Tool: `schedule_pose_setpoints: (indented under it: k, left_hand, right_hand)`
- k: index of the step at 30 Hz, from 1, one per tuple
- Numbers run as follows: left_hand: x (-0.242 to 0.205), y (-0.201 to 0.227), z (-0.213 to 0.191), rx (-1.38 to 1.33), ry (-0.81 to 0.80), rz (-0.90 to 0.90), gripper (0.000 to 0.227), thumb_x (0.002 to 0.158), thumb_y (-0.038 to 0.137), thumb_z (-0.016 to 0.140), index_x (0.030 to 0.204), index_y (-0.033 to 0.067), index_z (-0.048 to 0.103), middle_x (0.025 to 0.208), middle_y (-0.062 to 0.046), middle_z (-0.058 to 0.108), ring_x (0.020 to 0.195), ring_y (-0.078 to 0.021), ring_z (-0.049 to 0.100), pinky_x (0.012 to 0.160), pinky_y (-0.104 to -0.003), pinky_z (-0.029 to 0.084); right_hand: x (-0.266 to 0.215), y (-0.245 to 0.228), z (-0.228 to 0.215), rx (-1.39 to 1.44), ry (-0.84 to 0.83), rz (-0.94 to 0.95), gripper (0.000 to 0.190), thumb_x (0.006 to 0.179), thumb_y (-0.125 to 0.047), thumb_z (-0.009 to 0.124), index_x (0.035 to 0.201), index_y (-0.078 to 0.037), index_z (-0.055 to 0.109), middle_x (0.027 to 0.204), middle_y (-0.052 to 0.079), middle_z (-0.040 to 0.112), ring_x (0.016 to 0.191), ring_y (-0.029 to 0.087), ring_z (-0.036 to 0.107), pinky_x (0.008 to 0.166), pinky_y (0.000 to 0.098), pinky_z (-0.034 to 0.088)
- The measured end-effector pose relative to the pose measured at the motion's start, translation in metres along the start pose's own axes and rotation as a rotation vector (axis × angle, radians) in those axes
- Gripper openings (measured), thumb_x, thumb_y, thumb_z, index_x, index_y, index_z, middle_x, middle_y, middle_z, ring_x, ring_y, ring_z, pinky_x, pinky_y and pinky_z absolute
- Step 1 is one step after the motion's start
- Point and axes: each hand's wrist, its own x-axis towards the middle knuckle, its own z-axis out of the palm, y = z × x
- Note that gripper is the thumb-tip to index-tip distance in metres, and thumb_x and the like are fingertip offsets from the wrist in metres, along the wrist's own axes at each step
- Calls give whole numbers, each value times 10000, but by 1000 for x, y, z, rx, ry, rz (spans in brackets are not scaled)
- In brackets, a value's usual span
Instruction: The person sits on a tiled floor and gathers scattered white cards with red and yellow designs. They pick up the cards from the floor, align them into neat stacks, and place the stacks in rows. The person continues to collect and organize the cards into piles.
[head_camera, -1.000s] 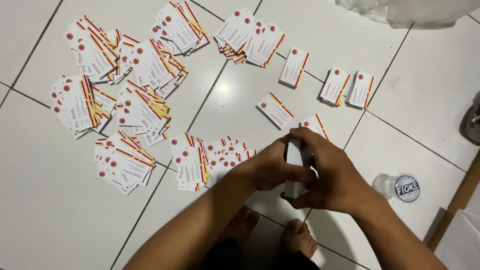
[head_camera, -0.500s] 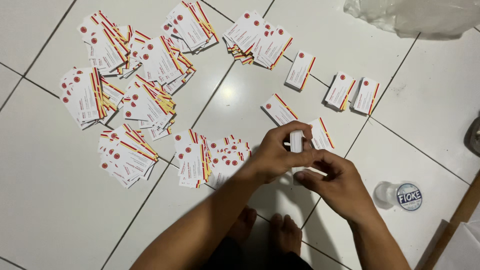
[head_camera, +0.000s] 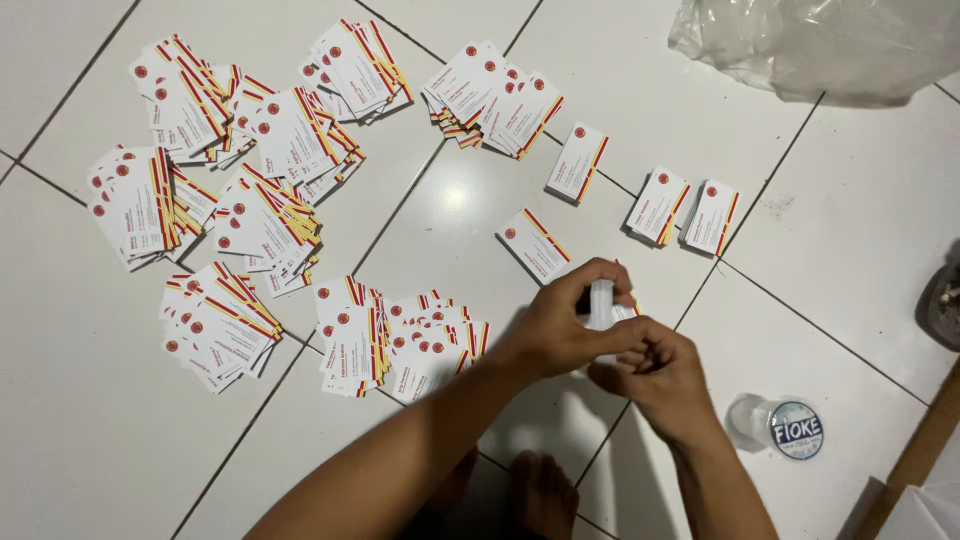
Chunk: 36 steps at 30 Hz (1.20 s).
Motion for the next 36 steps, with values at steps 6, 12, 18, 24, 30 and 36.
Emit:
schedule_pose_setpoints:
  k: [6, 12, 18, 24, 30, 36]
  left_hand:
    - [29, -7, -32, 131, 205, 48, 828, 747, 431, 772, 1453, 181, 418, 1475, -101, 564, 1417, -229, 504, 1140, -363, 384]
    - [21, -43, -84, 466, 426, -174, 828, 759, 473, 779, 1424, 141, 414, 1467, -73, 501, 1346, -238, 548, 1047, -412, 450]
    - [18, -61, -91, 462, 420, -230, 891, 728, 461, 784, 1448, 117, 389, 1468, -93, 501, 1372, -258, 536, 1050, -431, 464]
    - [19, -63, -96, 465, 433, -253, 865, 738, 468, 775, 1443, 133, 401, 1379, -95, 531, 1150, -246, 591, 946, -404, 496]
    - [10, -59, -100, 479, 427, -282, 817, 736, 469, 776, 1403, 154, 426, 1366, -74, 529, 1157, -245, 590, 925, -408, 497]
    - [8, -46, -99, 519, 404, -111, 549, 910, 168, 672, 1361, -44, 442, 1317, -309, 519, 1262, -505, 570, 983, -620, 512]
  right_hand:
    - [59, -29, -93, -616, 572, 124, 302, 757, -167, 908, 915, -146, 651, 726, -34, 480, 663, 80, 400, 619, 255, 319]
    - [135, 25, -216, -1067, 782, 340, 373, 714, -421, 867, 930, -182, 678, 841, 16, 726, 892, 236, 663, 890, 346, 452]
    - [147, 36, -191, -1151, 816, 489, 456, 680, -438, 861, 1038, -227, 674, 1065, 83, 695, 1026, 361, 629, 801, 516, 500]
    - [139, 27, -181, -1064, 780, 473, 433, 689, -470, 772, 977, -178, 631, 982, 12, 682, 1002, 301, 608, 785, 462, 495]
    - [117, 22, -181, -926, 842, 334, 386, 785, -480, 693, 974, -159, 591, 822, 45, 644, 685, 227, 585, 728, 364, 471]
    - [63, 11, -53, -790, 498, 222, 594, 883, -236, 768, 1375, 29, 567, 1239, 353, 648, 1125, 550, 632, 922, 618, 523]
